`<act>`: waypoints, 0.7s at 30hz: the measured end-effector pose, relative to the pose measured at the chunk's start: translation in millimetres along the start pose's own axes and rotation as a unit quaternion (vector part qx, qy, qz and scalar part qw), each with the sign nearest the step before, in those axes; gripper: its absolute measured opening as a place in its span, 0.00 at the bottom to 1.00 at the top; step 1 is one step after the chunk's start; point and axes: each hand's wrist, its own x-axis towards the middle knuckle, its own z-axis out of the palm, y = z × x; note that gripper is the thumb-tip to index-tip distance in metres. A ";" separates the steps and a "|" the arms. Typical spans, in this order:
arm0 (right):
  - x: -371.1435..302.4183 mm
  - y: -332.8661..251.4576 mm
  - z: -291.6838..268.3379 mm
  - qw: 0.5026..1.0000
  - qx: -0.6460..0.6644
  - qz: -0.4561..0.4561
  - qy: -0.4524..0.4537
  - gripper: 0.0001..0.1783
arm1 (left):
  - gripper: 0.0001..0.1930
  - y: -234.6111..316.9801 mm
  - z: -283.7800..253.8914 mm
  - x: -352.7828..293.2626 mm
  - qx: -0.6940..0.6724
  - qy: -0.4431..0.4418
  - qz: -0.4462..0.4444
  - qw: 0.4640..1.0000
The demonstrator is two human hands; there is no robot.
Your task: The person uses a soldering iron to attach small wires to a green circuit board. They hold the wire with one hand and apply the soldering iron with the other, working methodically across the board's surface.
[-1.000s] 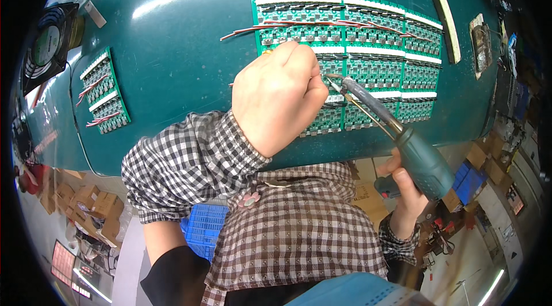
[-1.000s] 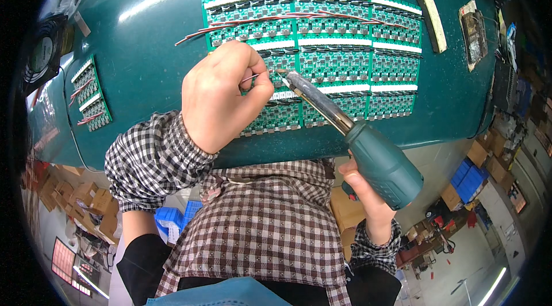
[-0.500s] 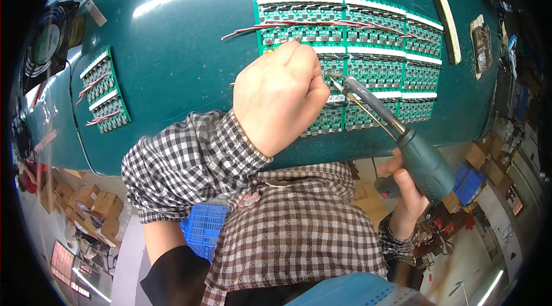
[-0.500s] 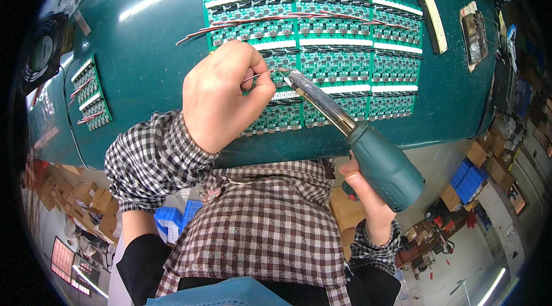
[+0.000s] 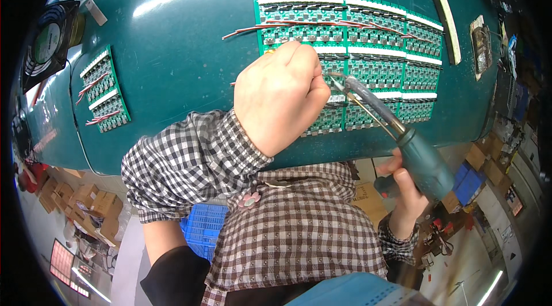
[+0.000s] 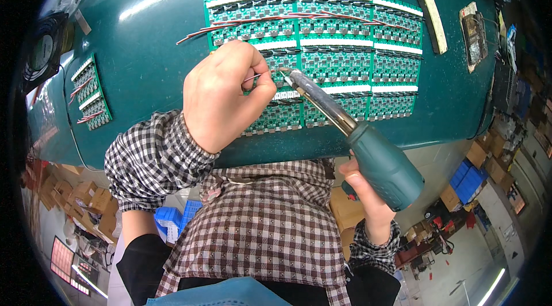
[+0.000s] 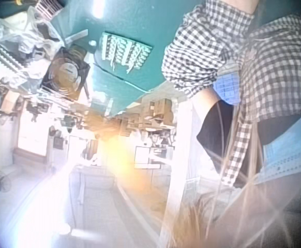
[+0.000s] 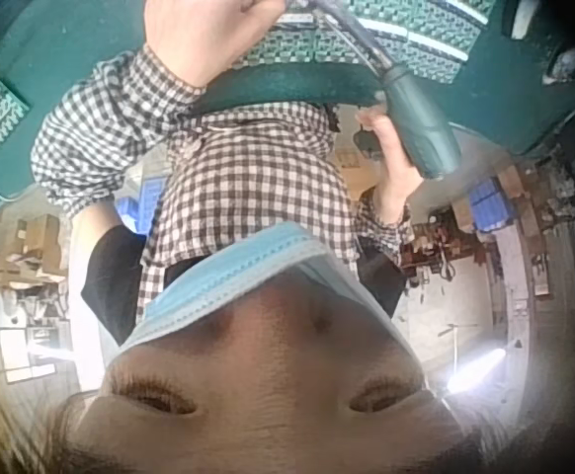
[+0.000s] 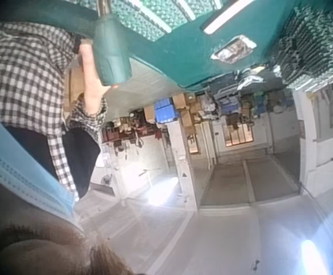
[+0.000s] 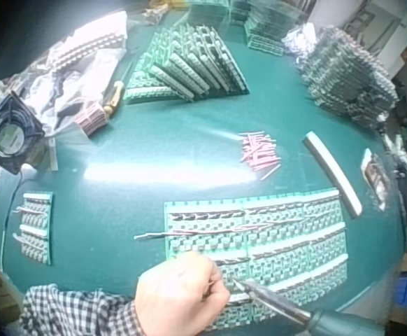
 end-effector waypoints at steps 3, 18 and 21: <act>-0.7 -0.3 0.5 1.000 0.014 -0.022 0.011 0.19 | 0.08 -0.8 0.6 -0.2 -0.002 0.005 0.005 1.000; 1.0 0.2 6.2 0.999 -0.041 -0.017 0.016 0.26 | 0.08 0.7 0.0 0.0 -0.004 0.000 0.005 1.000; 1.8 0.9 6.2 0.999 -0.038 -0.019 0.008 0.26 | 0.08 1.4 -0.8 -0.1 -0.003 -0.003 -0.001 1.000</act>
